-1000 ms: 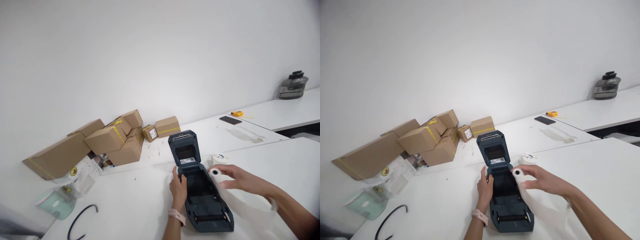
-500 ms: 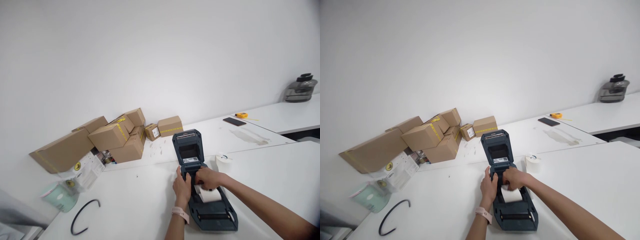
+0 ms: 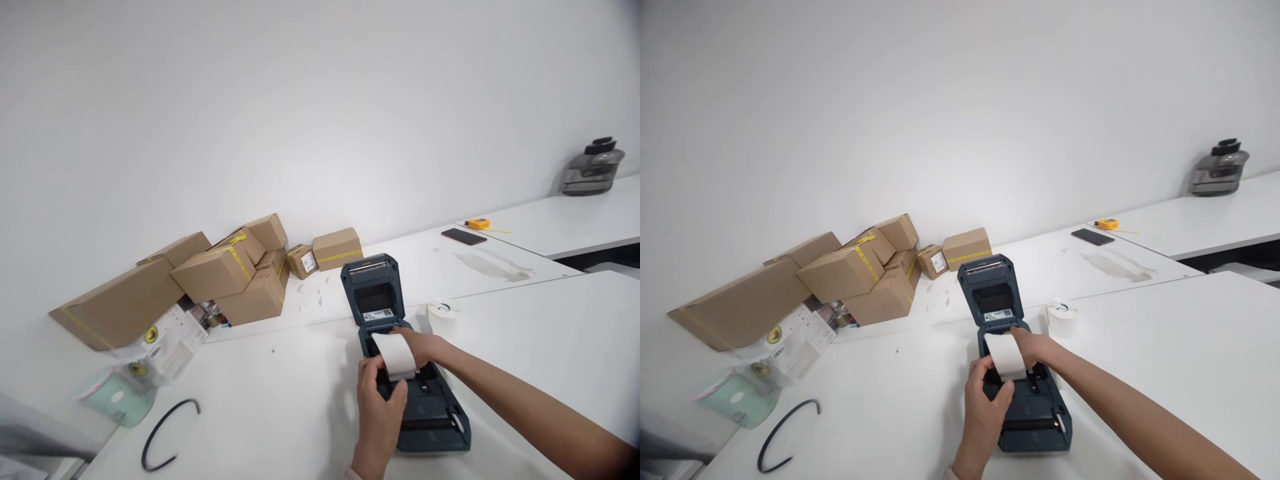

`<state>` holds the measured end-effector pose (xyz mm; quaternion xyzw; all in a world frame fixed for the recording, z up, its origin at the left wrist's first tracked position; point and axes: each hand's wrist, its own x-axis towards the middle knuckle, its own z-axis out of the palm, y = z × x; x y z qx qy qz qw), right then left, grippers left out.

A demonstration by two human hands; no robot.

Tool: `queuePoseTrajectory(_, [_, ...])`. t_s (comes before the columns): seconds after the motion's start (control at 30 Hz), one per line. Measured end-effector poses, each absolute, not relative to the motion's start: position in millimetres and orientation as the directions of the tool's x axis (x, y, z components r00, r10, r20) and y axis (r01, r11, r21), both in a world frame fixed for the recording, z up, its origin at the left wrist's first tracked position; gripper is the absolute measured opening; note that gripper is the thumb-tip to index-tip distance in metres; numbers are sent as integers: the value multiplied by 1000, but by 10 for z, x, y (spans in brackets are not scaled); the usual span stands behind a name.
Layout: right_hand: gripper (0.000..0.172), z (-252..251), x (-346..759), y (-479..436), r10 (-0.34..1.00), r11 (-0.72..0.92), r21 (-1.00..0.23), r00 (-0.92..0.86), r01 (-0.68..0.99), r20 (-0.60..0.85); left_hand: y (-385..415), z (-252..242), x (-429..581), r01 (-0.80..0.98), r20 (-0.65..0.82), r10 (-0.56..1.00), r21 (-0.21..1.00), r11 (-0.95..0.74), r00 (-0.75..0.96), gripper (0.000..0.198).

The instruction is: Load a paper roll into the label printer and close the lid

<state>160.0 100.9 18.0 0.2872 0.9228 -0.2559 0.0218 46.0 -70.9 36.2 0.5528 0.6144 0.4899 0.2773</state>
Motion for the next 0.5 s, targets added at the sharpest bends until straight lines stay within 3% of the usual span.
queuePoseTrajectory(0.1, [25,301,1533,977,458,786,-315,-843,533,-283,-759,255,483,479,224,952,872,-101,-207,18])
queuePoseTrajectory(0.2, [17,424,1505,919,423,835,-238,-856,496,-298,-832,94,496,544,298,946,819,-185,-126,22])
queuePoseTrajectory(0.33, [26,538,1538,861,388,865,-216,-877,453,-283,-931,-63,493,608,435,900,721,-334,-21,21])
queuePoseTrajectory(0.5, [21,576,1555,869,340,879,-251,-902,405,-264,-991,-131,478,702,492,870,608,-372,35,19])
